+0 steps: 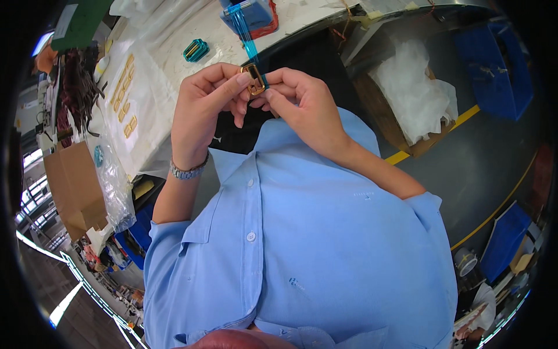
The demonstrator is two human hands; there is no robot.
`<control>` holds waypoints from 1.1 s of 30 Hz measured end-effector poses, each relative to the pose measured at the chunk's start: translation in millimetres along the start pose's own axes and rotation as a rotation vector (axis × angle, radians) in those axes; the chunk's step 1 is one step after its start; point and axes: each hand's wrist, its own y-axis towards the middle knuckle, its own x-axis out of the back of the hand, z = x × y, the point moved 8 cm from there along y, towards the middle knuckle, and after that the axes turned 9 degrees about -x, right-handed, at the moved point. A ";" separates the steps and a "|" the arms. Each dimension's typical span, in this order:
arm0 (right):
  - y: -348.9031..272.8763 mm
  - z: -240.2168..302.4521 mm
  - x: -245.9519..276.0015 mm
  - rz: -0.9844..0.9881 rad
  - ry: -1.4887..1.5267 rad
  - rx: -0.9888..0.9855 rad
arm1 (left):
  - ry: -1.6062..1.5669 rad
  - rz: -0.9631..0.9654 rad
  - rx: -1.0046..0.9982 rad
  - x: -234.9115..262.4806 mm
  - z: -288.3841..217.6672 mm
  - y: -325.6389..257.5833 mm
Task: Applying blue protective tape to small gold buckles at a workbench.
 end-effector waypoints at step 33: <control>9.6 -6.5 10.4 0.027 0.143 -0.161 | 0.250 -0.194 -0.162 26.7 15.8 13.5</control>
